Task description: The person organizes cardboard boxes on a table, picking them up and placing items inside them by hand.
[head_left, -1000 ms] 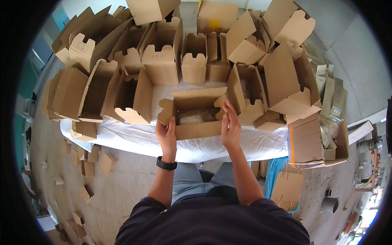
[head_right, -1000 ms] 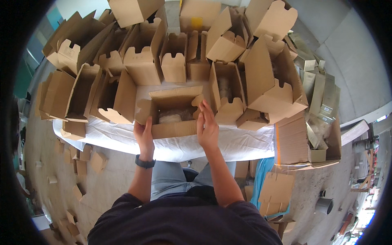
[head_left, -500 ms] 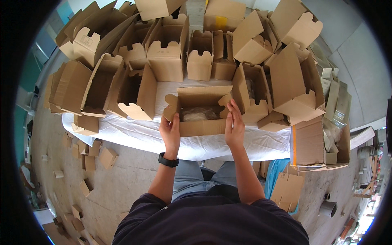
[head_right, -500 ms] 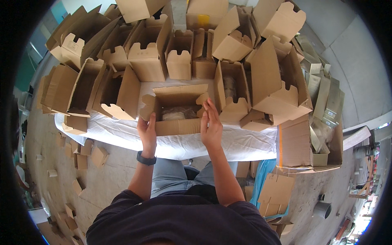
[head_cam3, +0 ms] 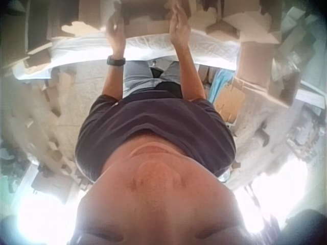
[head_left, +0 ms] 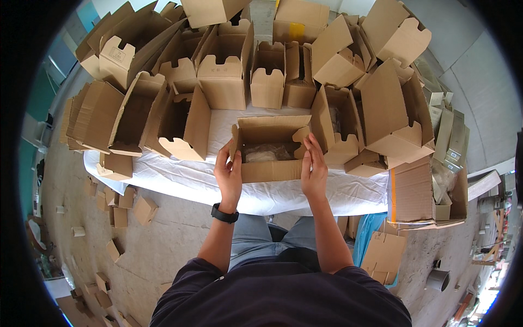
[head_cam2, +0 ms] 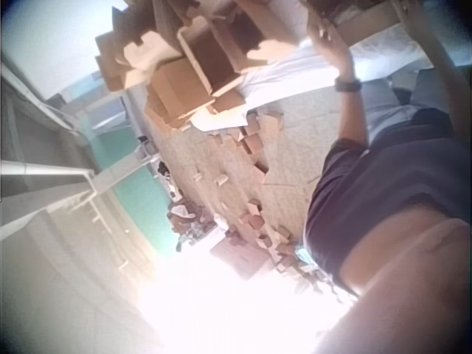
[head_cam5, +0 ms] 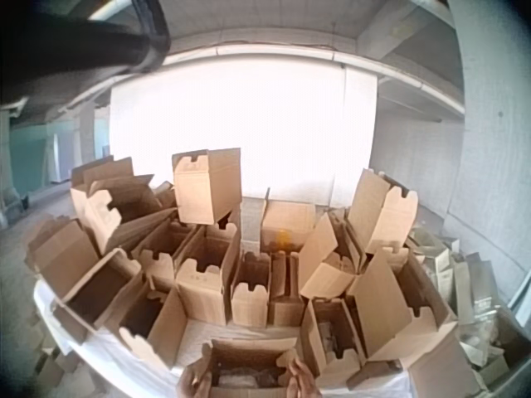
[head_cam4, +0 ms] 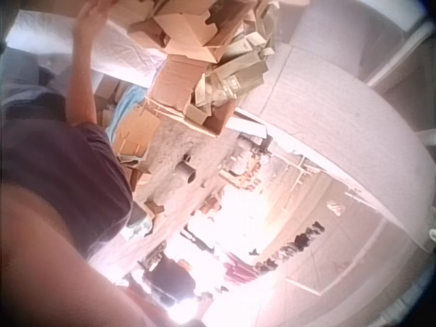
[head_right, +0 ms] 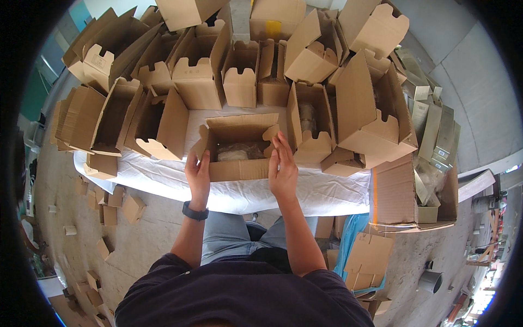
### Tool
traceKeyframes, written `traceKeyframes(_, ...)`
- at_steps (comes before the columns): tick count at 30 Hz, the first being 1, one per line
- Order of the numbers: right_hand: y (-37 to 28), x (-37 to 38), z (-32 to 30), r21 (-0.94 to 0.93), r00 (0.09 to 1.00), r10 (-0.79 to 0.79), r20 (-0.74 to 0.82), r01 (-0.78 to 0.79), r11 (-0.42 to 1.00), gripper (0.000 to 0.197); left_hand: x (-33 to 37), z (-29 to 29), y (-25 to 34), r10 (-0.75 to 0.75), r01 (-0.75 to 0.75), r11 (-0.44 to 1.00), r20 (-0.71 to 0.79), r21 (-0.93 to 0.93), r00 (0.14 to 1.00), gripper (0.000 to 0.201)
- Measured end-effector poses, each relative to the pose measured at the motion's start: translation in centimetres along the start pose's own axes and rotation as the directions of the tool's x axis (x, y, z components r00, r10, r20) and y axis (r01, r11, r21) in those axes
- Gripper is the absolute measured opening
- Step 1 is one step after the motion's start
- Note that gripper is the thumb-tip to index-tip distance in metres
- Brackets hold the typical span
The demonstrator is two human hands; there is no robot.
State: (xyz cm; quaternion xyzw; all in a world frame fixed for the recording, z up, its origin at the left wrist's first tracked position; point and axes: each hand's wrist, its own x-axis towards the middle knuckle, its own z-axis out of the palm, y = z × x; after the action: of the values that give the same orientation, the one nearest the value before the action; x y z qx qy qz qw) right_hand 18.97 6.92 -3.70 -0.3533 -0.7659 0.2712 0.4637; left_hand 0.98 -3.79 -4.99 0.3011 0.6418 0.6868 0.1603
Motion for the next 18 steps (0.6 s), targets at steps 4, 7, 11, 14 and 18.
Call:
traceKeyframes(4, 0.2, 0.0, 0.0, -0.015, 1.000, -0.011, -0.003, 0.011, 1.000, 0.031, 0.1, 0.3, 1.0, 0.118, -0.118, 0.984, 0.004, 0.130, 0.993, 0.034)
traceKeyframes(7, 0.2, -0.1, 0.1, 0.004, 1.000, -0.006, -0.007, 0.007, 1.000, 0.031, 0.2, 0.3, 1.2, 0.150, -0.151, 0.977, 0.014, 0.149, 0.989, 0.035)
traceKeyframes(11, 0.1, 0.0, 0.0, 0.002, 1.000, 0.008, -0.003, -0.008, 1.000, 0.030, 0.7, -0.1, 2.2, 0.167, -0.187, 0.950, 0.100, 0.249, 0.981, 0.034)
traceKeyframes(14, 0.2, 0.0, 0.0, 0.010, 1.000, 0.006, -0.004, -0.006, 1.000, 0.030, 1.0, -0.2, 2.3, 0.185, -0.210, 0.954, 0.131, 0.215, 0.974, 0.037)
traceKeyframes(18, 0.0, 0.1, 0.0, 0.006, 1.000, -0.001, -0.003, 0.001, 1.000, 0.030, 1.7, -1.1, 2.4, 0.233, -0.296, 0.929, 0.269, 0.221, 0.934, 0.046)
